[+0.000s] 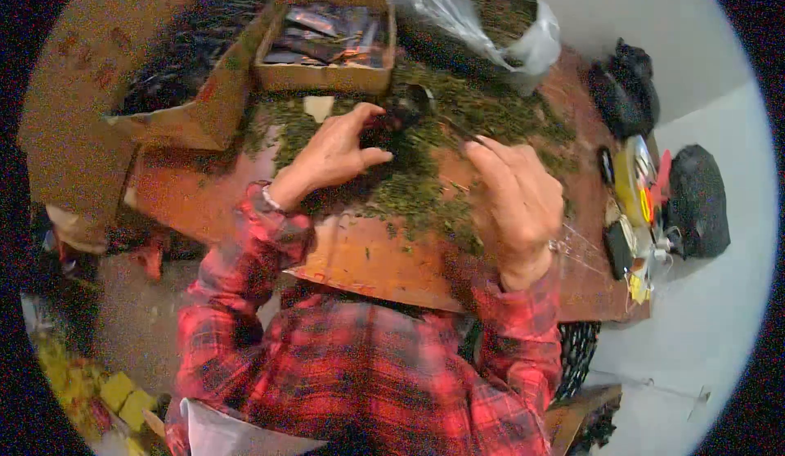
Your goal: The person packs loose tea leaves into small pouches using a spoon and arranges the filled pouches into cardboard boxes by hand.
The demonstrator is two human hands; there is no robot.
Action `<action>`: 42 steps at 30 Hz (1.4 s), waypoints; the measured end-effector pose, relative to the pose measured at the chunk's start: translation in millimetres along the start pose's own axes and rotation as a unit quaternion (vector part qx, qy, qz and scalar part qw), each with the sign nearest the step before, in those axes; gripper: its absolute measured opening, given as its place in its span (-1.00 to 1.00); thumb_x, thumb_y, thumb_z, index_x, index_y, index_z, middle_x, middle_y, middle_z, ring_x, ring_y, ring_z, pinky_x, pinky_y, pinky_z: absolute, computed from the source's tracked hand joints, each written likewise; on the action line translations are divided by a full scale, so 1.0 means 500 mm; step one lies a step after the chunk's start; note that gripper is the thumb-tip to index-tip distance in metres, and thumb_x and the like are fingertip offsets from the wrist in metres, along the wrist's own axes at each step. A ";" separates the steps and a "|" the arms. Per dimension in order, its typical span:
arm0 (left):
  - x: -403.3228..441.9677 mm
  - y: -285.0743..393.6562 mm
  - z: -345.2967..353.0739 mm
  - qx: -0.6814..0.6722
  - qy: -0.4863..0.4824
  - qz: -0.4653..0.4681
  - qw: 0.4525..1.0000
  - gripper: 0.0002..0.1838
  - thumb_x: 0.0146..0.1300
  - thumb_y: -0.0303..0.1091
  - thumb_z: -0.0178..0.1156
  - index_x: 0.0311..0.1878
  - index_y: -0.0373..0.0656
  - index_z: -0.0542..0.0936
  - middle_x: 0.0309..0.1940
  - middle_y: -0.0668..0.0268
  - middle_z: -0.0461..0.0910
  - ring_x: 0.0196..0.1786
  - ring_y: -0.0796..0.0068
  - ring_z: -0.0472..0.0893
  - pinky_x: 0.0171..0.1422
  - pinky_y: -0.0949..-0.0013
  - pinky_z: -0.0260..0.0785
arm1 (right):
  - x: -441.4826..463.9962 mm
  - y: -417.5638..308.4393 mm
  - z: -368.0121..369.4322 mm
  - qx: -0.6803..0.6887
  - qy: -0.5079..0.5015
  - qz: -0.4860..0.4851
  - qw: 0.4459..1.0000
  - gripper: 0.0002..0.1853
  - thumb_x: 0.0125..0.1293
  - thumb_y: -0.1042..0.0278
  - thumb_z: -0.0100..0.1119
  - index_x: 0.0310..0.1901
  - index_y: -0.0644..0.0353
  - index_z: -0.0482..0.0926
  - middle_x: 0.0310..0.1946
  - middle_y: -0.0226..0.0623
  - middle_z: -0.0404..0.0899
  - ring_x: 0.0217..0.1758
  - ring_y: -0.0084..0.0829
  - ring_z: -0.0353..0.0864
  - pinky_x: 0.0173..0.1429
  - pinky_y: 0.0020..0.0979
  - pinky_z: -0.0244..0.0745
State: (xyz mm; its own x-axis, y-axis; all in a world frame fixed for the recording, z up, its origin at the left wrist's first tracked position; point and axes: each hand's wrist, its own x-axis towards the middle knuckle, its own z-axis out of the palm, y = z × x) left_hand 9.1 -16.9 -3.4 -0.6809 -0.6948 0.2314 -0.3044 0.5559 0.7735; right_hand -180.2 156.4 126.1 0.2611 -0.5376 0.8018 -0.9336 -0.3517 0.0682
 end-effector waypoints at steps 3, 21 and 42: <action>0.000 0.005 0.001 -0.004 0.004 -0.003 1.000 -0.23 0.21 -0.11 0.56 0.39 -0.23 0.47 0.12 -0.14 0.70 0.23 -0.22 0.66 0.35 -0.03 0.51 | -0.003 -0.007 0.002 0.008 -0.010 0.010 1.000 -0.71 0.17 0.84 0.30 -0.10 0.36 0.74 -0.25 -0.04 0.80 -0.26 -0.13 0.81 -0.19 -0.29 0.67; -0.009 0.056 -0.006 0.003 0.156 0.118 0.981 -0.16 0.13 -0.42 0.45 0.49 -0.25 0.31 0.16 -0.15 0.56 0.22 -0.26 0.56 0.34 -0.09 0.43 | -0.028 -0.020 -0.004 0.058 0.028 0.023 0.998 -0.65 0.13 0.86 0.19 -0.03 0.46 0.73 -0.24 0.05 0.76 -0.24 -0.03 0.80 -0.16 -0.20 0.70; -0.115 0.114 -0.361 0.090 0.298 0.015 0.950 -0.24 0.23 -0.47 0.51 0.49 -0.12 0.43 0.04 0.20 0.75 0.03 0.42 0.74 0.18 0.29 0.62 | -0.194 0.034 0.021 0.098 0.074 0.270 0.955 -0.83 0.51 0.66 0.22 0.01 0.32 0.76 -0.30 -0.36 0.70 -0.30 -0.58 0.61 -0.17 -0.52 0.55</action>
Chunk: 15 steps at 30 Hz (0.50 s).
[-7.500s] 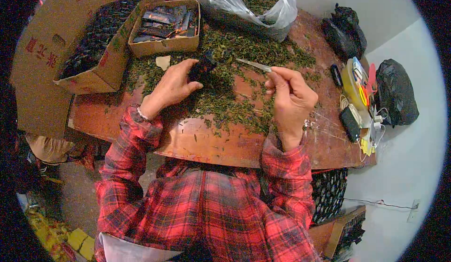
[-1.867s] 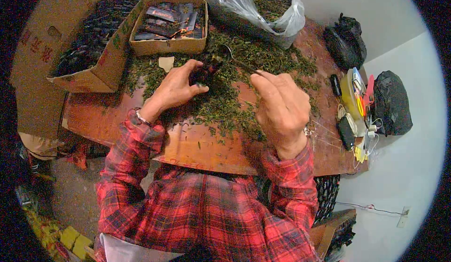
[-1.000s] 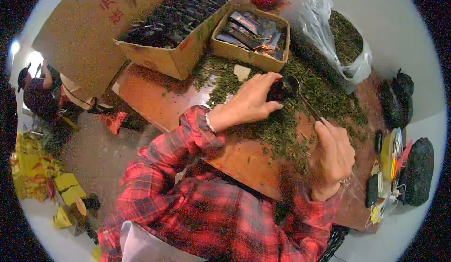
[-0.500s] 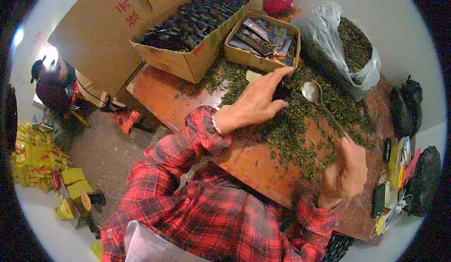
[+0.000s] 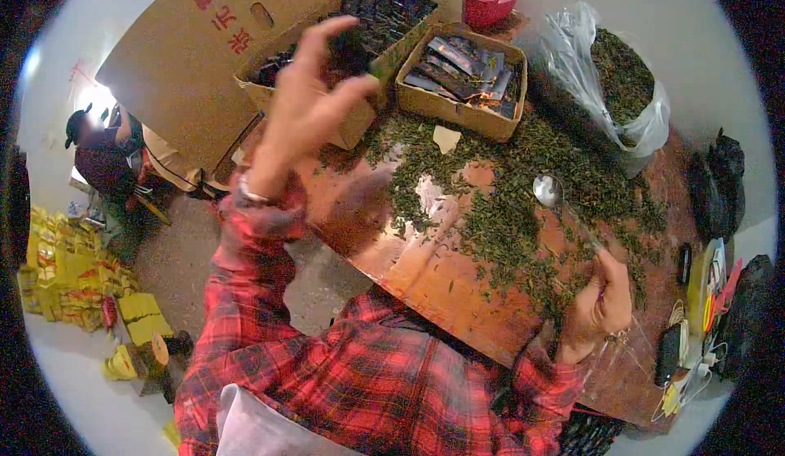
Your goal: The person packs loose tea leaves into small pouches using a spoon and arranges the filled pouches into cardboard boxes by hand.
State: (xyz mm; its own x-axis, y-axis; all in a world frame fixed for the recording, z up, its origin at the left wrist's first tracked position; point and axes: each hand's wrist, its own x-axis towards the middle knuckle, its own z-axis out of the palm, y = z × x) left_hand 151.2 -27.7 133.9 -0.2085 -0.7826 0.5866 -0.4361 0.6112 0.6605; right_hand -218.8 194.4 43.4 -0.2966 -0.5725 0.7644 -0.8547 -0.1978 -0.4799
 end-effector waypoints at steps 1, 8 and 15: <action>0.012 -0.018 -0.027 -0.011 0.035 0.028 0.999 -0.28 0.23 -0.44 0.51 0.45 -0.15 0.45 -0.03 0.17 0.77 -0.06 0.42 0.74 0.10 0.31 0.62 | -0.006 0.011 0.002 -0.013 0.003 -0.001 1.000 -0.83 0.52 0.65 0.22 0.01 0.32 0.76 -0.30 -0.37 0.71 -0.30 -0.59 0.62 -0.17 -0.51 0.56; 0.056 -0.094 -0.188 0.060 0.112 -0.018 0.992 -0.33 0.33 -0.38 0.48 0.47 -0.14 0.45 -0.05 0.21 0.73 -0.06 0.44 0.75 0.02 0.36 0.65 | -0.020 0.021 0.022 -0.005 -0.006 0.037 0.999 -0.82 0.52 0.62 0.24 0.02 0.26 0.78 -0.33 -0.34 0.75 -0.33 -0.58 0.67 -0.20 -0.50 0.57; 0.065 -0.199 -0.231 0.194 0.121 -0.030 0.973 -0.34 0.28 -0.19 0.48 0.40 -0.14 0.50 -0.08 0.08 0.79 -0.04 0.32 0.80 0.04 0.20 0.63 | -0.035 0.046 0.029 -0.042 -0.003 0.023 0.999 -0.84 0.48 0.62 0.30 -0.01 0.25 0.79 -0.35 -0.32 0.76 -0.34 -0.55 0.69 -0.21 -0.49 0.57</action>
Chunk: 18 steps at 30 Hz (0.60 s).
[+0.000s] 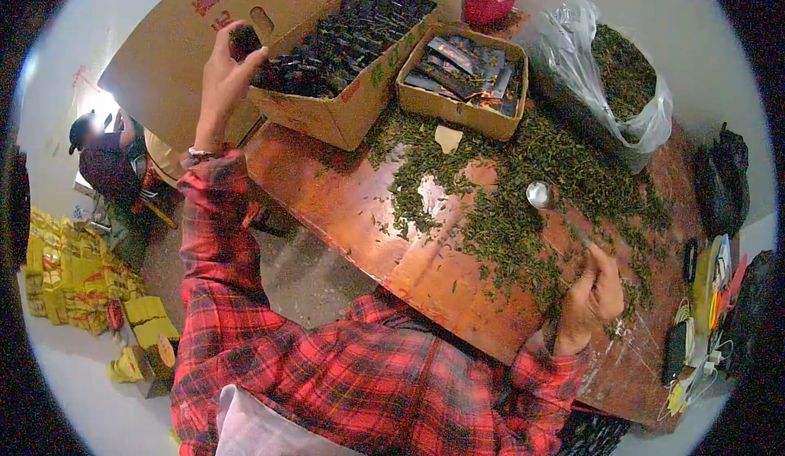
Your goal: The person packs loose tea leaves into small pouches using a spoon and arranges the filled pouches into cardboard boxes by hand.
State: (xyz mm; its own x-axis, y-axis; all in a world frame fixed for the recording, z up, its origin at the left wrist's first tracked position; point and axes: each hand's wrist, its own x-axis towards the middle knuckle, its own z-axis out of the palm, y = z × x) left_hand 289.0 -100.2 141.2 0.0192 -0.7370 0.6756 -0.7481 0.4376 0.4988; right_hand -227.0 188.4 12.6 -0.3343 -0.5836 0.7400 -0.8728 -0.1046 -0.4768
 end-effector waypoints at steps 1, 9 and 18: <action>-0.003 -0.005 0.004 0.006 -0.002 -0.013 1.000 -0.34 0.27 -0.19 0.49 0.40 -0.14 0.50 -0.08 0.06 0.79 -0.04 0.29 0.80 0.05 0.19 0.63 | 0.000 -0.005 0.000 0.006 -0.007 0.019 1.000 -0.85 0.44 0.64 0.32 -0.04 0.27 0.79 -0.33 -0.27 0.77 -0.33 -0.49 0.70 -0.19 -0.46 0.58; -0.013 -0.059 0.038 0.084 -0.031 -0.029 0.996 -0.34 0.27 -0.10 0.48 0.38 -0.14 0.53 -0.01 -0.08 0.77 0.06 -0.06 0.78 0.17 0.05 0.59 | 0.000 -0.013 0.006 0.006 -0.010 0.016 1.000 -0.85 0.41 0.67 0.32 -0.07 0.28 0.78 -0.36 -0.25 0.73 -0.40 -0.44 0.68 -0.26 -0.41 0.57; -0.033 -0.082 0.058 0.145 -0.074 -0.034 0.986 -0.41 0.28 -0.04 0.47 0.27 -0.18 0.65 0.02 -0.11 0.77 0.08 -0.14 0.76 0.21 0.00 0.59 | -0.016 0.029 0.015 -0.006 -0.018 0.003 1.000 -0.87 0.50 0.57 0.32 -0.02 0.26 0.79 -0.29 -0.33 0.80 -0.35 -0.60 0.72 -0.23 -0.53 0.59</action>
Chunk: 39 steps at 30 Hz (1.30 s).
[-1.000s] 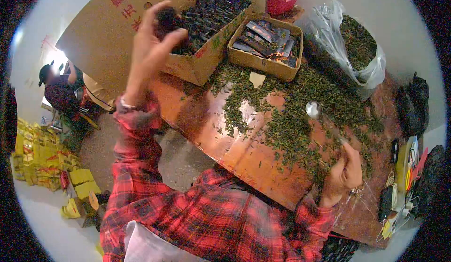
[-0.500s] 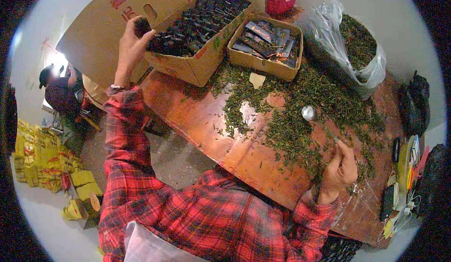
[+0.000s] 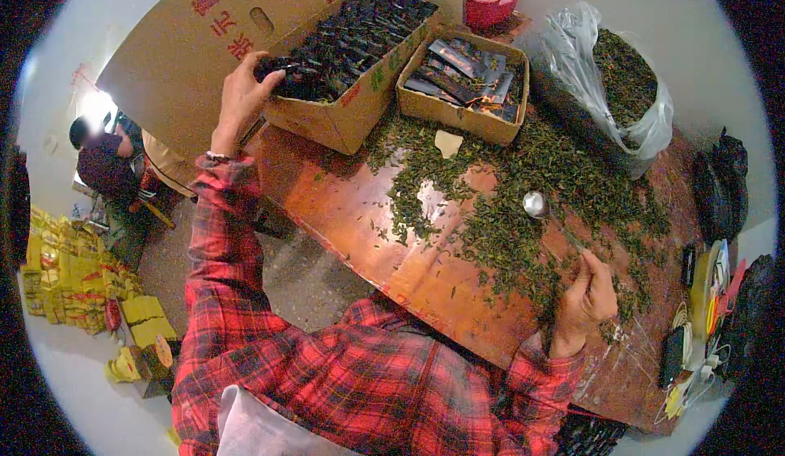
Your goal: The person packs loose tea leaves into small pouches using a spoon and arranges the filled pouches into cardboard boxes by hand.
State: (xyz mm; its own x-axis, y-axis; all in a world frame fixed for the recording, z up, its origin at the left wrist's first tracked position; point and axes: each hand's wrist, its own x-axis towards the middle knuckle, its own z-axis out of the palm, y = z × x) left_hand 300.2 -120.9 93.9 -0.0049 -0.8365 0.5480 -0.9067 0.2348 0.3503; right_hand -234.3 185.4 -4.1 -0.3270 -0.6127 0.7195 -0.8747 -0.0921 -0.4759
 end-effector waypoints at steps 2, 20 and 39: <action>-0.003 0.004 -0.003 0.018 -0.019 0.000 1.000 -0.44 0.30 -0.03 0.45 0.23 -0.21 0.69 0.04 -0.10 0.77 0.13 -0.13 0.74 0.25 -0.02 0.57 | -0.002 0.003 0.002 0.008 -0.002 0.009 1.000 -0.87 0.50 0.58 0.32 -0.02 0.26 0.79 -0.30 -0.34 0.79 -0.36 -0.61 0.70 -0.24 -0.54 0.56; -0.036 -0.018 0.011 0.078 0.006 0.111 0.991 -0.61 0.52 -0.08 0.16 0.10 -0.15 0.79 0.04 0.07 0.78 0.18 -0.08 0.68 0.24 -0.11 0.54 | -0.002 -0.015 0.009 0.028 -0.004 0.016 0.999 -0.85 0.49 0.61 0.31 -0.01 0.26 0.79 -0.39 -0.34 0.74 -0.42 -0.61 0.63 -0.31 -0.53 0.49; -0.009 0.175 -0.002 -0.021 -0.006 0.190 0.982 -0.55 0.40 -0.19 0.35 0.25 -0.24 0.70 0.13 -0.06 0.74 0.22 -0.11 0.68 0.35 0.00 0.51 | 0.001 -0.008 0.014 0.029 -0.003 -0.011 1.000 -0.86 0.48 0.64 0.29 -0.02 0.32 0.77 -0.38 -0.36 0.72 -0.39 -0.61 0.64 -0.29 -0.51 0.55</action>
State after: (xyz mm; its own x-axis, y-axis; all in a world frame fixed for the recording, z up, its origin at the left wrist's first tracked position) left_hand 221.5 -96.2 123.0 -0.3444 -0.6895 0.6371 -0.8199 0.5515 0.1537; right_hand -228.4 180.2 -5.4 -0.3062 -0.6151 0.7266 -0.8591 -0.1503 -0.4893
